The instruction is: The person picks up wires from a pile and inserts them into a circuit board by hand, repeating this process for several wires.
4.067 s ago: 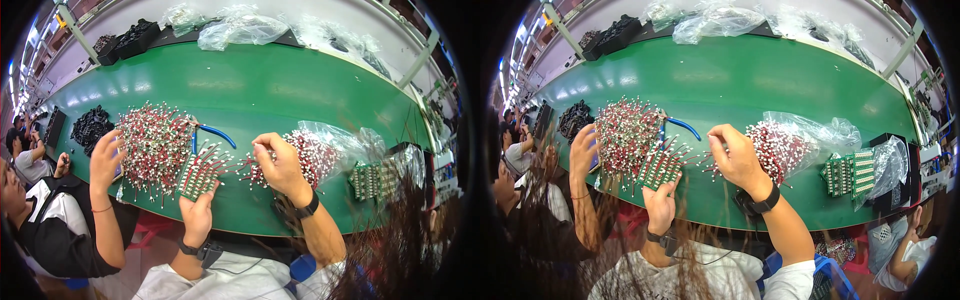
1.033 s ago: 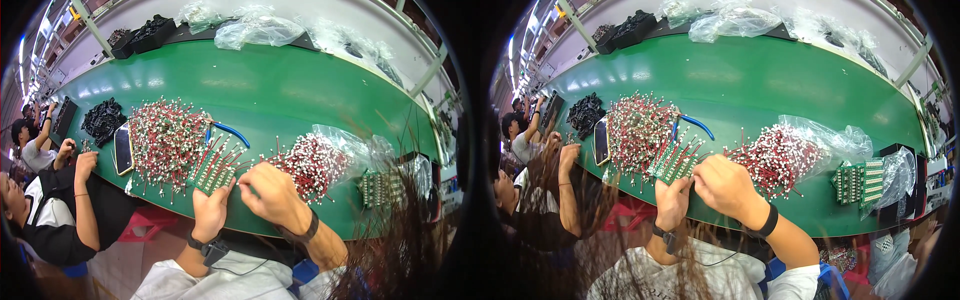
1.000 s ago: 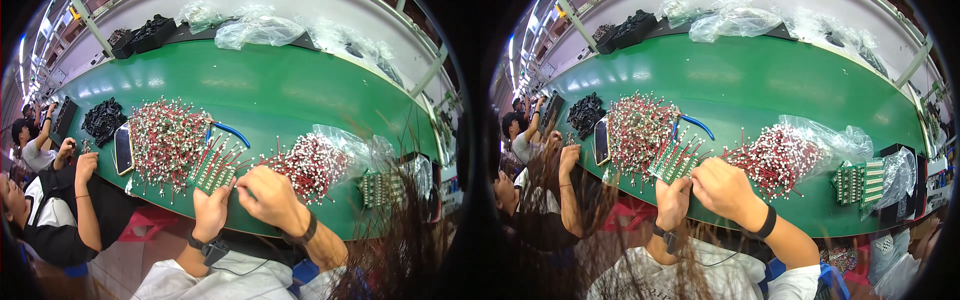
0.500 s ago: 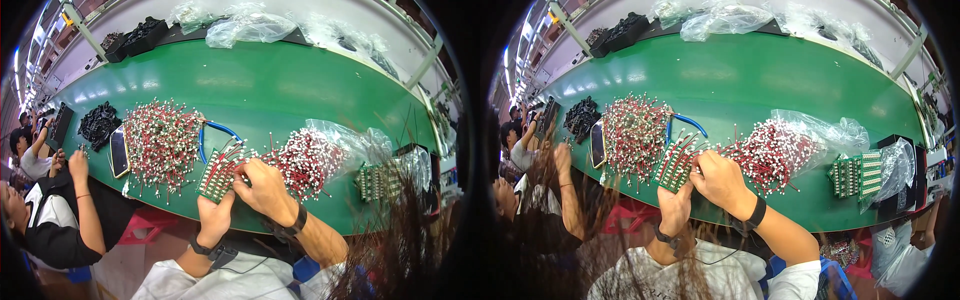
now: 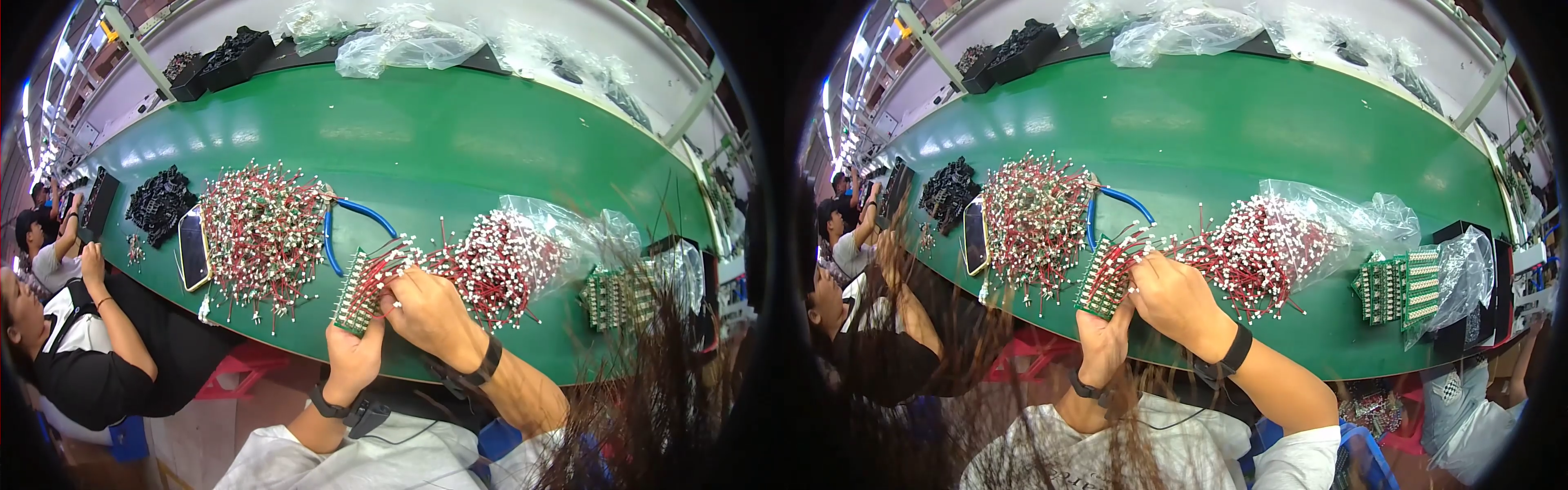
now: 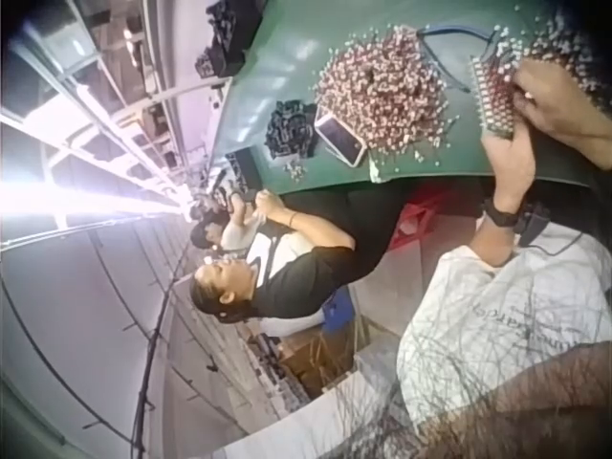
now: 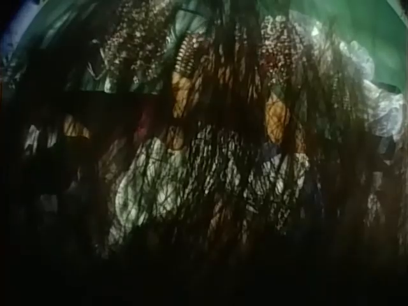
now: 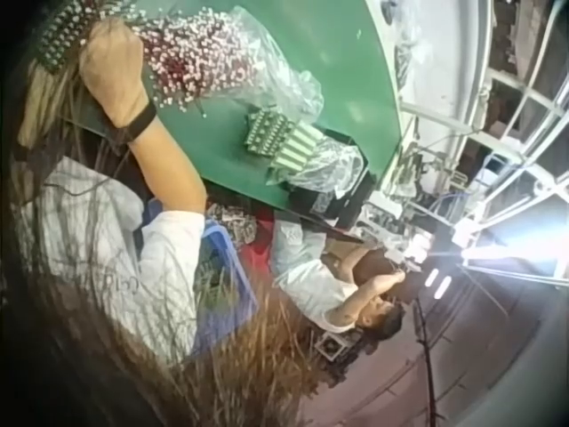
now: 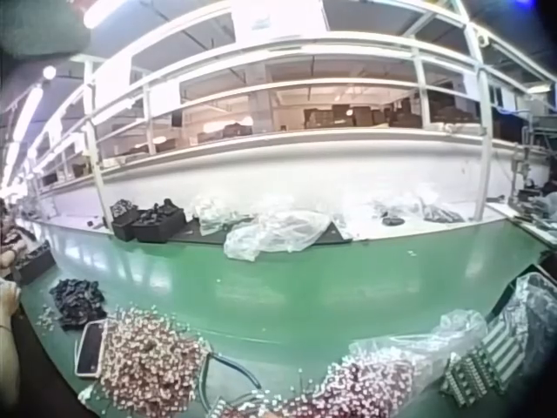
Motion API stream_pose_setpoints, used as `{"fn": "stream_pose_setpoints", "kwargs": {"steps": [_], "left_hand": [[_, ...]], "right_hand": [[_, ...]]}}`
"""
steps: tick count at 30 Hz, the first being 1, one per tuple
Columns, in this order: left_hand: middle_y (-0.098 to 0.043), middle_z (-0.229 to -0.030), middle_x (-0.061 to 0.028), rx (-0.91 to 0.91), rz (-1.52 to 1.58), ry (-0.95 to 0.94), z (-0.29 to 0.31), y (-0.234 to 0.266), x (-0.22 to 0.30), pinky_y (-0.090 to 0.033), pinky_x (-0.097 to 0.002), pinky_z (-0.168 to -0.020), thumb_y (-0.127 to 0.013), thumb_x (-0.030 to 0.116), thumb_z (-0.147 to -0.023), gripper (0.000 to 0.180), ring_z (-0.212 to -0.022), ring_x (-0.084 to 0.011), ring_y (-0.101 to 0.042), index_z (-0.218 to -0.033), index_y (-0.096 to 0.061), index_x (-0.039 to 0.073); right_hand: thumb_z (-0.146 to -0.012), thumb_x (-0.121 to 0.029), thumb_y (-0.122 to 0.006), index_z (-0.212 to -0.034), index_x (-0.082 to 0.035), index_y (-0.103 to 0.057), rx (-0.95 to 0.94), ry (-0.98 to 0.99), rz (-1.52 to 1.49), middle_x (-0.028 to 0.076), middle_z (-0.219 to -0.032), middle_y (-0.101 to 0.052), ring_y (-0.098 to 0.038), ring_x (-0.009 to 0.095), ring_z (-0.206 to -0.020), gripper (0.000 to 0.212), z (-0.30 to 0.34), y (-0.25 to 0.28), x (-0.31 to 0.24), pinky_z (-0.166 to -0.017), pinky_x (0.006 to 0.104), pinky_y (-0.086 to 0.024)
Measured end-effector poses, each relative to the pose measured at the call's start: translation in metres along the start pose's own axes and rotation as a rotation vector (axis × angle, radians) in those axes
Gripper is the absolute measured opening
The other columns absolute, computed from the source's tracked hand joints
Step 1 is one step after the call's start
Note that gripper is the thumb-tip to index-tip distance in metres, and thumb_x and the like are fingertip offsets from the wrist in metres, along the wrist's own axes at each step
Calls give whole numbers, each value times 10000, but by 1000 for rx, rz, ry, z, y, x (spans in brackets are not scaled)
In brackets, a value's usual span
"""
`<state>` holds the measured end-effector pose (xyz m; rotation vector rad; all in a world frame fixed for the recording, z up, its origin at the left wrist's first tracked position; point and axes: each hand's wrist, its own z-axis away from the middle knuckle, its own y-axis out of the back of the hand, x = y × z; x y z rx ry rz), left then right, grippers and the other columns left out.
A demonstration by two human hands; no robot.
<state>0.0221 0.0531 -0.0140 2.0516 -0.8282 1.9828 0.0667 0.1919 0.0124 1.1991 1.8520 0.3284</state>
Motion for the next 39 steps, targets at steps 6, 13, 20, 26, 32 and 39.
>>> {"fn": "stream_pose_setpoints", "kwargs": {"steps": [6,13,20,26,32,39], "left_hand": [[-679,-1173,-92,-22,-90,-54,0,1,6,-485,-301,-958,-538,-90,-927,349,-1067,-145,-629,-1270,-590,-58],[-682,-1135,-71,-28,-66,-6,-2,8,-1,-492,-294,-915,-542,-82,-931,338,-1034,-135,-626,-1261,-601,-47],[-647,-1197,-111,63,183,59,-11,22,7,-500,-497,-1057,-485,-174,-823,508,-1100,-235,-651,-1307,-528,-26],[-627,-1253,-114,46,239,87,-13,25,7,-478,-508,-1085,-480,-170,-837,538,-1155,-232,-631,-1353,-486,-16],[-635,-1248,-119,55,280,86,-16,23,13,-474,-515,-1096,-466,-178,-827,543,-1129,-228,-642,-1345,-492,-17],[-607,-1305,-135,52,391,177,-22,23,19,-486,-467,-1096,-455,-159,-863,541,-1190,-229,-621,-1385,-483,-18]], "right_hand": [[-739,-6,-725,-897,7,-621,-27,32,50,144,-836,-639,-659,329,-724,190,5,1,-3,-612,408,-558],[-790,-5,-702,-938,15,-628,-11,-25,-3,164,-848,-643,-654,353,-738,167,1,-6,2,-623,418,-545],[-878,-109,-690,-961,-23,-659,203,-182,150,146,-848,-655,-651,337,-778,123,-36,28,48,-665,431,-515],[-821,-148,-717,-835,-78,-633,-133,-315,690,106,-834,-641,-610,302,-871,110,-31,16,69,-806,438,-436],[-858,-92,-678,-873,-41,-593,81,-33,450,107,-794,-622,-611,297,-795,100,-35,22,61,-745,422,-461],[-922,-26,-663,-1048,23,-637,6,-261,-359,146,-790,-670,-666,201,-679,137,-23,35,13,-629,320,-523]]}}
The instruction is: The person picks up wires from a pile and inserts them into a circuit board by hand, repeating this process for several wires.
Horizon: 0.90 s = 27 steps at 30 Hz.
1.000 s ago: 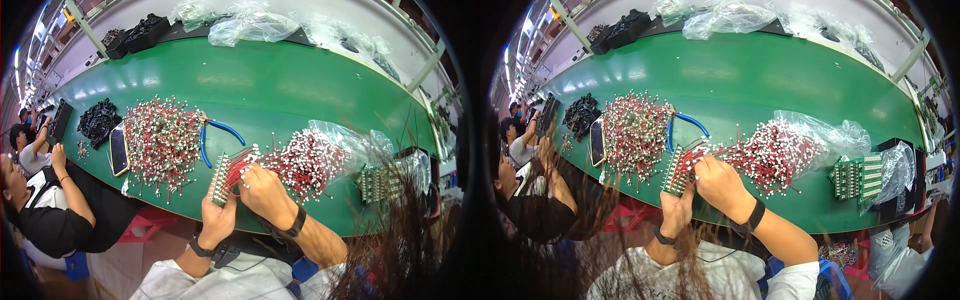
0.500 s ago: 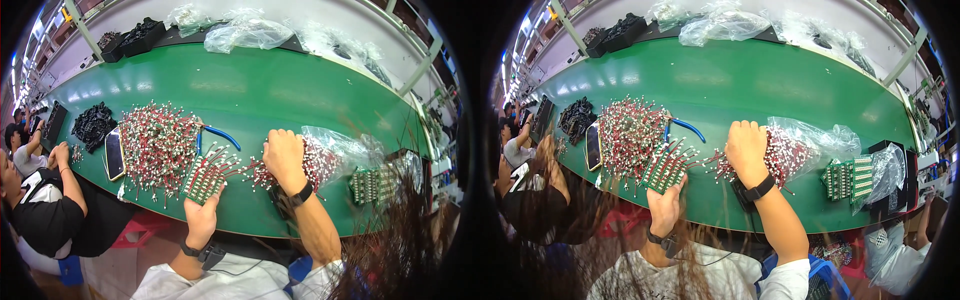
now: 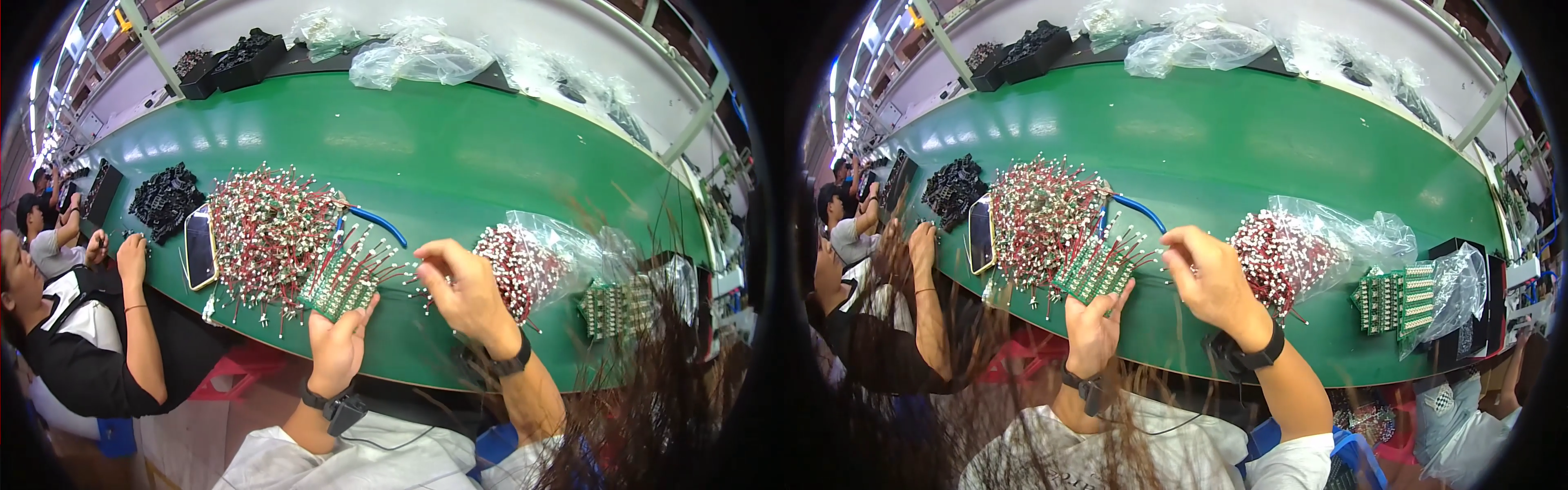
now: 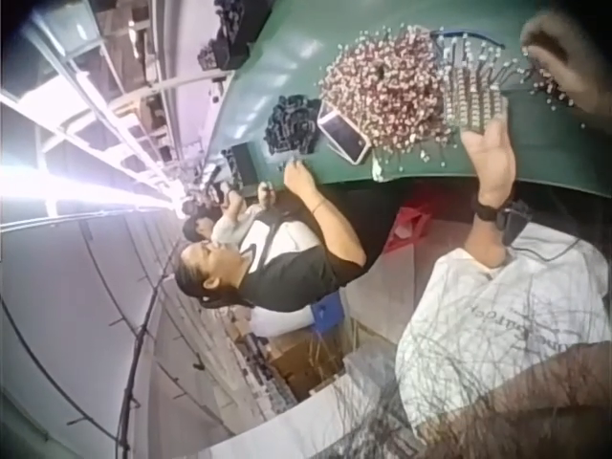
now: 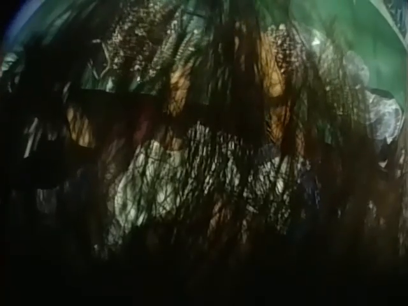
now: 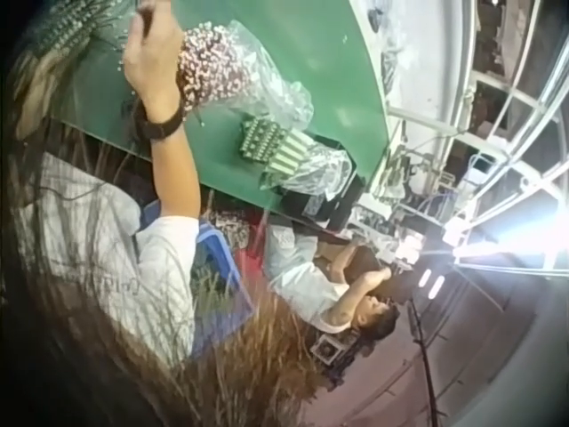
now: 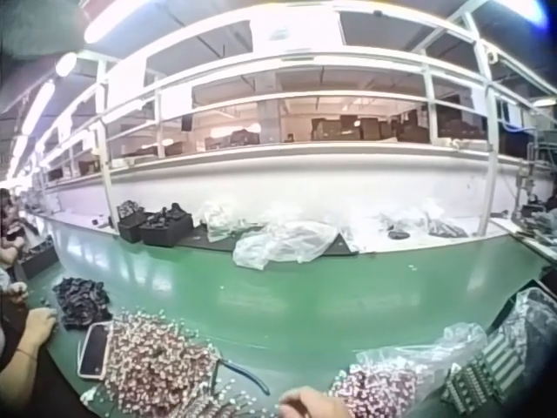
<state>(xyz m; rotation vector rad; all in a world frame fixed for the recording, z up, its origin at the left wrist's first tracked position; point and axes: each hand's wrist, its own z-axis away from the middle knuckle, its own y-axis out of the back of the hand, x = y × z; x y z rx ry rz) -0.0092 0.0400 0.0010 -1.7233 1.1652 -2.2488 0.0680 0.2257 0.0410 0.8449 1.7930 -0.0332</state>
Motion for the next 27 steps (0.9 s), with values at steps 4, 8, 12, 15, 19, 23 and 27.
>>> {"fn": "stream_pose_setpoints", "kwargs": {"steps": [4,8,12,15,19,23,27], "left_hand": [[-610,-1295,-132,24,30,56,0,-6,-2,-513,-443,-1069,-461,-157,-862,543,-1177,-234,-630,-1386,-464,-14],[-635,-1235,-123,8,-11,-35,5,-12,-11,-533,-368,-1001,-499,-159,-858,471,-1115,-208,-653,-1312,-518,-34],[-663,-1163,-90,13,-149,-130,9,-21,-15,-522,-303,-920,-549,-142,-860,363,-1049,-153,-653,-1204,-600,-38],[-673,-1134,-73,9,-219,-164,10,-26,-18,-508,-281,-900,-563,-123,-872,321,-1028,-127,-641,-1173,-628,-34],[-676,-1134,-71,9,-243,-193,11,-28,-20,-505,-287,-906,-573,-109,-884,313,-1032,-127,-638,-1183,-632,-39],[-676,-1147,-73,-8,-285,-216,11,-25,-22,-503,-288,-916,-582,-104,-894,311,-1045,-130,-638,-1195,-633,-39],[-677,-1159,-78,-54,-286,-226,13,-24,-24,-502,-291,-927,-577,-108,-907,308,-1065,-130,-635,-1202,-633,-42]], "right_hand": [[-856,-35,-713,-1013,-31,-692,-114,214,62,135,-847,-677,-663,299,-715,159,9,-12,-3,-640,373,-530],[-857,-35,-704,-958,-14,-670,-104,151,57,161,-850,-665,-662,348,-747,109,20,-29,-2,-642,410,-524],[-853,-28,-702,-945,5,-654,-22,101,49,169,-838,-653,-663,352,-749,109,21,-37,0,-639,414,-526],[-845,-26,-701,-947,7,-653,-31,86,62,162,-838,-650,-665,346,-748,117,19,-34,2,-632,409,-526],[-837,-28,-702,-946,5,-654,-18,93,75,158,-838,-648,-667,338,-749,123,22,-36,3,-629,402,-529],[-825,-33,-710,-947,4,-653,-8,80,86,159,-845,-653,-667,338,-747,140,22,-37,2,-633,401,-535],[-802,-30,-714,-943,10,-649,-1,104,121,168,-853,-661,-663,358,-736,160,23,-38,2,-623,402,-539]]}}
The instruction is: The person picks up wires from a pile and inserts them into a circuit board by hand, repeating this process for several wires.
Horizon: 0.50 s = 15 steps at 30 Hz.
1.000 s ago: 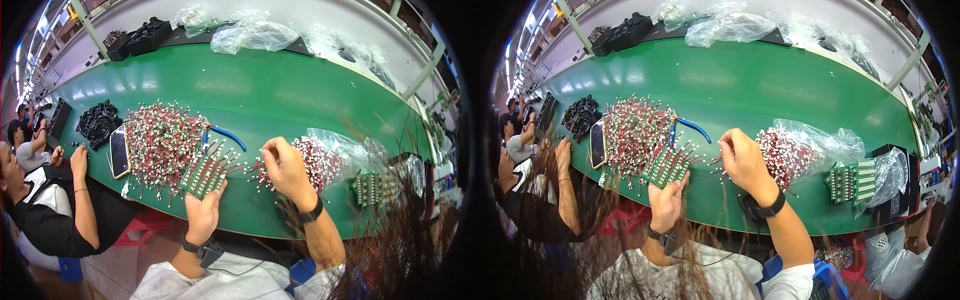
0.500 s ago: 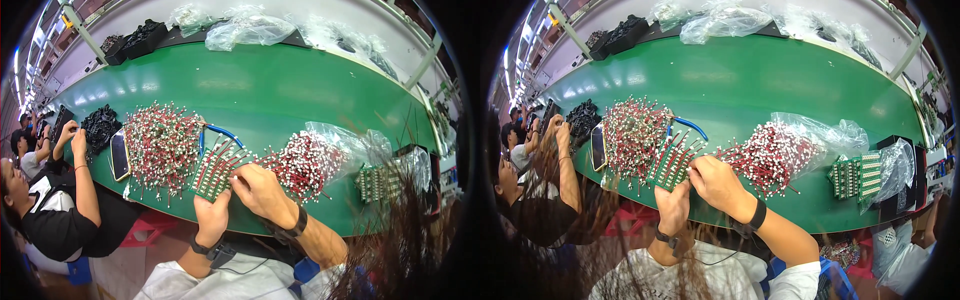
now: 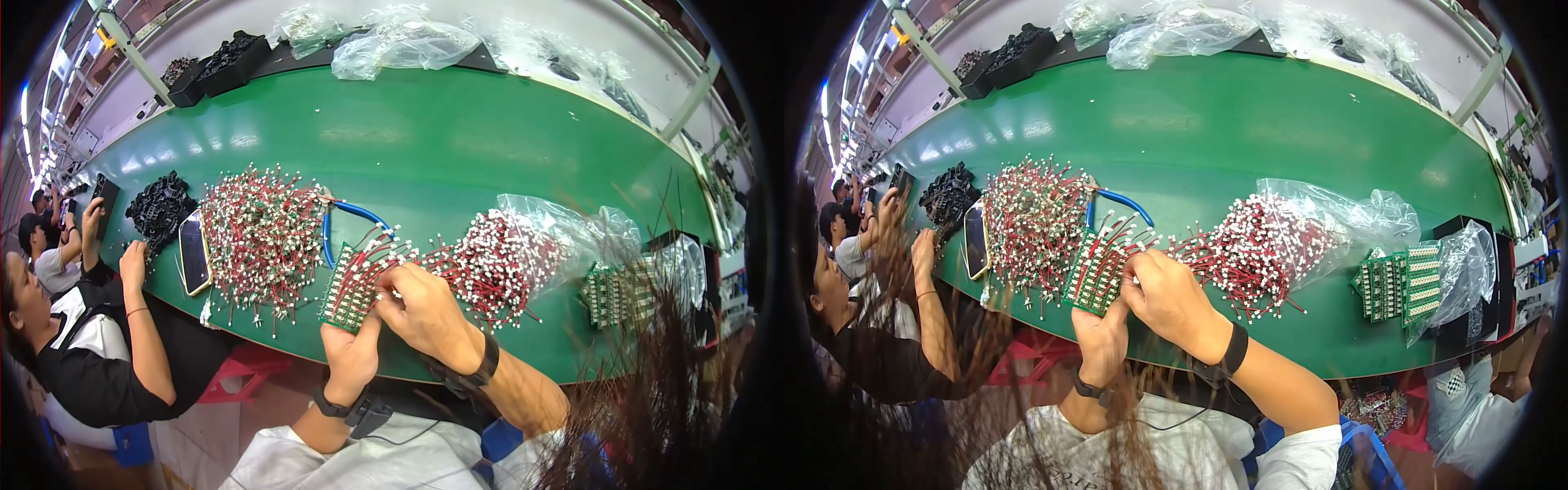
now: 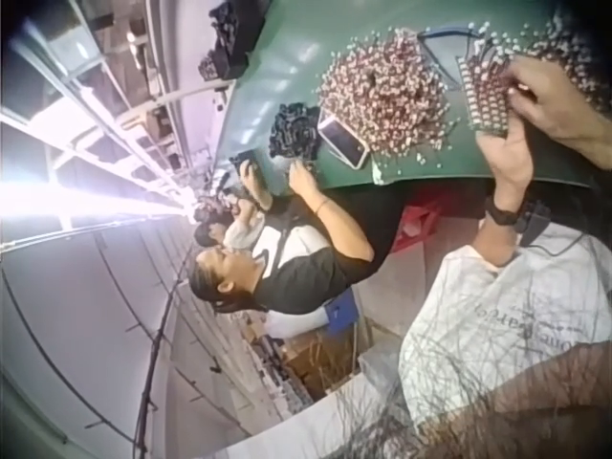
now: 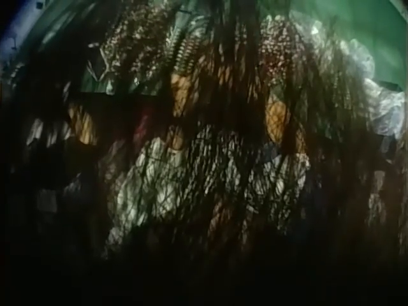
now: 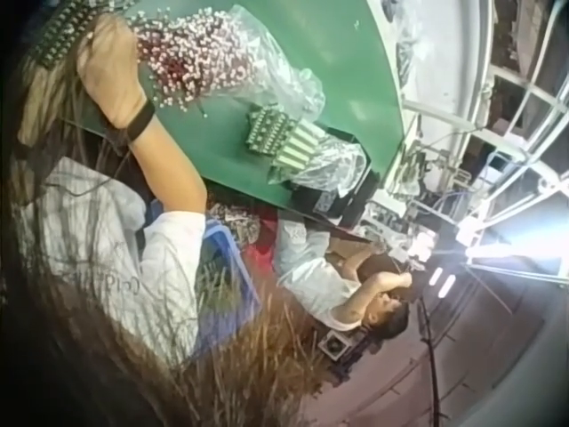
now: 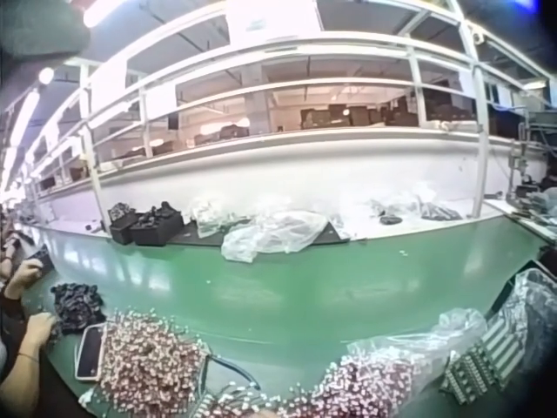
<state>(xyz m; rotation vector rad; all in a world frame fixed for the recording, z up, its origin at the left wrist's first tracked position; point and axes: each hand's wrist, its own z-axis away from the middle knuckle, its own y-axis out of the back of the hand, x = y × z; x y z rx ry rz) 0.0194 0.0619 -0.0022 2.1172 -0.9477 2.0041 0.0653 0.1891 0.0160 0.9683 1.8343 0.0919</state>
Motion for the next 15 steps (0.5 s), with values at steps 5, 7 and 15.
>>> {"fn": "stream_pose_setpoints", "kwargs": {"steps": [5,7,15], "left_hand": [[-680,-1151,-81,0,-85,-22,3,2,-6,-502,-297,-927,-575,-105,-916,290,-1061,-135,-636,-1194,-635,-47],[-685,-1138,-82,48,-148,-63,5,2,-9,-501,-298,-928,-580,-91,-927,266,-1053,-140,-637,-1182,-641,-48],[-685,-1139,-82,25,-94,-60,2,2,-4,-503,-302,-931,-611,-58,-939,256,-1050,-139,-637,-1194,-639,-50]], "right_hand": [[-786,-33,-727,-927,22,-640,12,24,67,181,-863,-664,-664,364,-756,175,1,-2,-4,-636,414,-547],[-782,-35,-731,-922,25,-637,13,39,83,182,-866,-666,-666,361,-767,179,1,-1,-6,-645,419,-550],[-764,-30,-743,-909,14,-633,8,56,48,169,-860,-671,-670,354,-758,187,0,0,-9,-644,414,-554]]}}
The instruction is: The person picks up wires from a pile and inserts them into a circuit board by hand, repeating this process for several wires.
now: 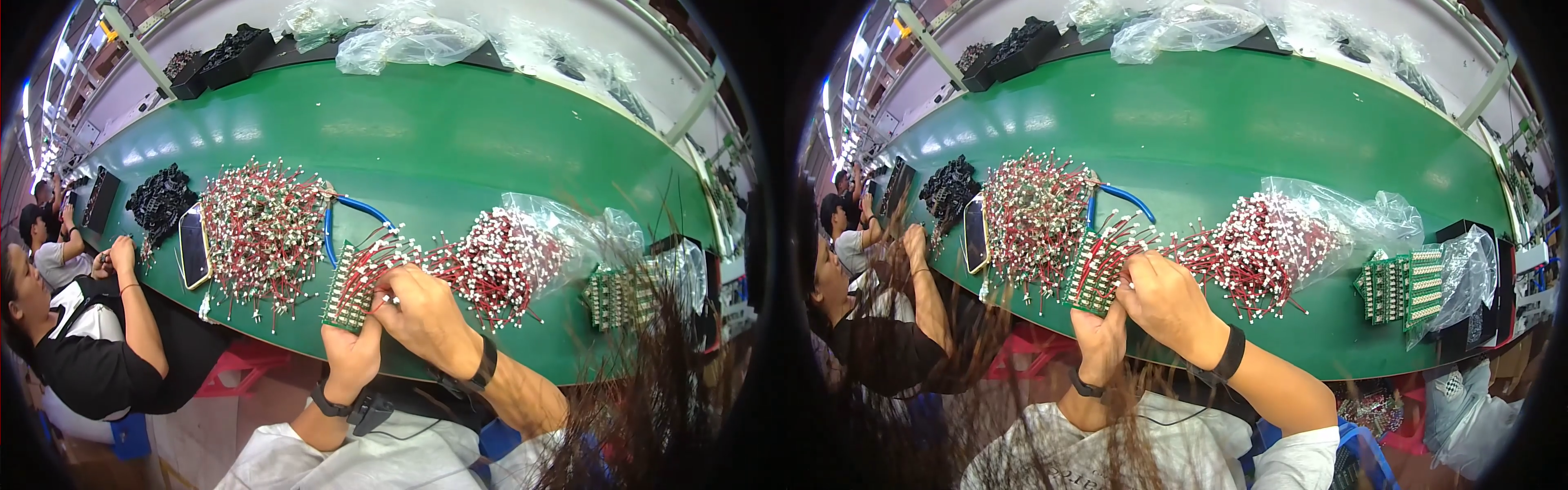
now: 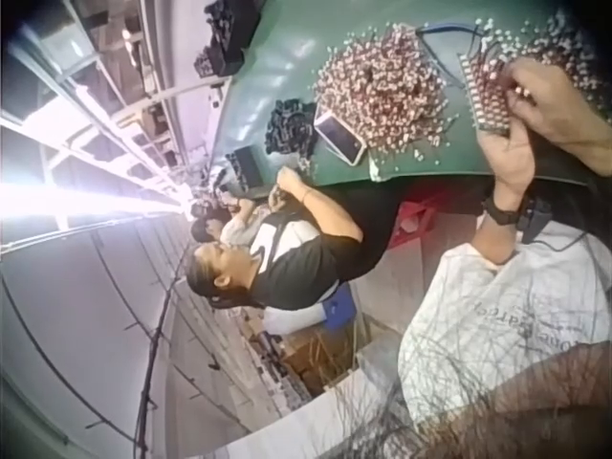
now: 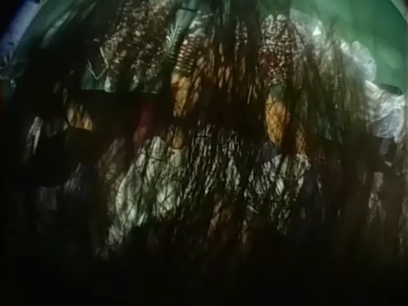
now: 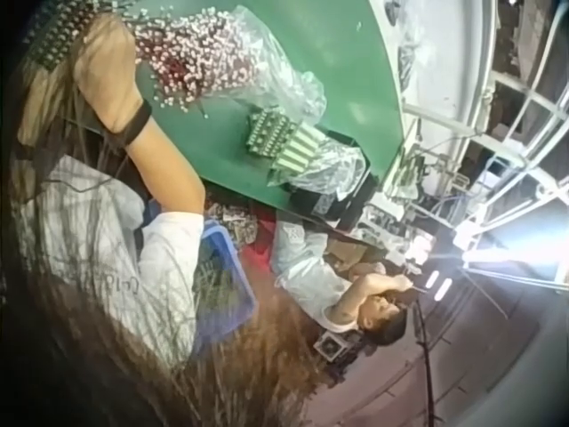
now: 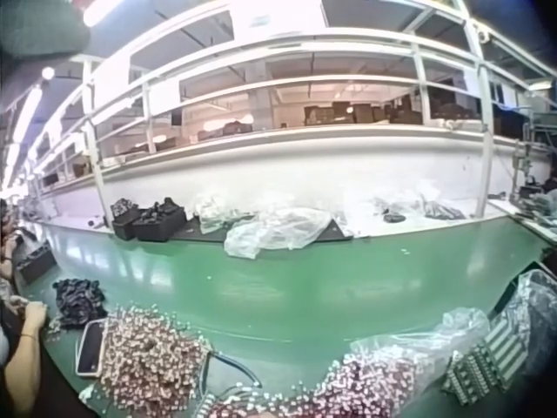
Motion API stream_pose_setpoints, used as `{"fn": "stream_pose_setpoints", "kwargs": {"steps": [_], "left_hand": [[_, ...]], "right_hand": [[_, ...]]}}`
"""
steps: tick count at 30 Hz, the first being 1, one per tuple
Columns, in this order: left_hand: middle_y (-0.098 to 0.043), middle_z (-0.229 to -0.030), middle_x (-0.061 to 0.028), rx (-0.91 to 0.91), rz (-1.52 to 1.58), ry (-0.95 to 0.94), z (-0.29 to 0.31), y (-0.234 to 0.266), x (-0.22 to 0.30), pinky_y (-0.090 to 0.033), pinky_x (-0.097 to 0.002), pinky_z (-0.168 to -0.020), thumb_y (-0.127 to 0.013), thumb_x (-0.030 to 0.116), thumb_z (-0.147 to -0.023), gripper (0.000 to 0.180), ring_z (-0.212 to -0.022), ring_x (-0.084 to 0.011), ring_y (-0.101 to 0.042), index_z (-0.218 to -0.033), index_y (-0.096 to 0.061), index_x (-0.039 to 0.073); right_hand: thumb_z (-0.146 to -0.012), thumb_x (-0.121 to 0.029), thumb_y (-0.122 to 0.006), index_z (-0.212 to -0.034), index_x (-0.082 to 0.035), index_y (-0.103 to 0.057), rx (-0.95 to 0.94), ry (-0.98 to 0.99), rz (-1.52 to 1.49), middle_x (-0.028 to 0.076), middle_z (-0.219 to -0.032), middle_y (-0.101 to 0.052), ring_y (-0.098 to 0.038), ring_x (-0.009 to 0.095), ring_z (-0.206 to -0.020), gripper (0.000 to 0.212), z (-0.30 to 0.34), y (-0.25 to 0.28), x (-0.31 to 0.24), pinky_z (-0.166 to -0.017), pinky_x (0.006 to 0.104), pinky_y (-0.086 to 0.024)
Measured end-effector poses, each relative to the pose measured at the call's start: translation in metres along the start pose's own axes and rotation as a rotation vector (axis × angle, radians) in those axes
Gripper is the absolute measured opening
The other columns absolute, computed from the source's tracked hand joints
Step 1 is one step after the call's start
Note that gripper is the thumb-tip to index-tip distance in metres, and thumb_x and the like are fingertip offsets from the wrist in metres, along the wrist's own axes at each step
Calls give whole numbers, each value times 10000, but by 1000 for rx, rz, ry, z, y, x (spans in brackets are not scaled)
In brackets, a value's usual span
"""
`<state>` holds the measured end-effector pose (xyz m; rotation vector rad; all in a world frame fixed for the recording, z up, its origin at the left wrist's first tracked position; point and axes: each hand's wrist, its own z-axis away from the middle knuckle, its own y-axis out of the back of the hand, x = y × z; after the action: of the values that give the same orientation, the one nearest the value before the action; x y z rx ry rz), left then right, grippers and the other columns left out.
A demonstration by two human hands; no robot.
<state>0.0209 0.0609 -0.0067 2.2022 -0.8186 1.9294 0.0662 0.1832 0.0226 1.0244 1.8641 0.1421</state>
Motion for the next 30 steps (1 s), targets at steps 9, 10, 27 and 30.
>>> {"fn": "stream_pose_setpoints", "kwargs": {"steps": [9,10,27,30], "left_hand": [[-699,-1102,-71,34,19,3,0,0,0,-513,-298,-910,-606,-78,-930,225,-1019,-136,-650,-1143,-663,-35],[-700,-1099,-71,34,26,8,0,0,1,-513,-297,-909,-602,-80,-928,224,-1017,-134,-650,-1138,-665,-36],[-672,-1163,-80,-79,-177,15,4,17,1,-482,-293,-934,-535,-85,-932,354,-1052,-142,-615,-1281,-578,-40],[-675,-1155,-78,-93,-216,6,4,15,5,-480,-293,-928,-519,-84,-926,341,-1054,-147,-620,-1254,-599,-38]], "right_hand": [[-811,-41,-675,-869,-3,-559,31,13,-10,157,-789,-601,-635,352,-719,134,0,-5,0,-612,433,-539],[-811,-41,-675,-869,-3,-559,30,13,-10,157,-789,-601,-635,352,-719,134,0,-5,0,-612,433,-539],[-760,-3,-685,-851,-3,-580,-13,140,241,158,-814,-609,-633,343,-750,139,0,-1,0,-656,431,-536],[-735,20,-668,-843,2,-574,-19,152,248,164,-806,-600,-630,344,-750,144,1,-7,-3,-662,433,-534]]}}
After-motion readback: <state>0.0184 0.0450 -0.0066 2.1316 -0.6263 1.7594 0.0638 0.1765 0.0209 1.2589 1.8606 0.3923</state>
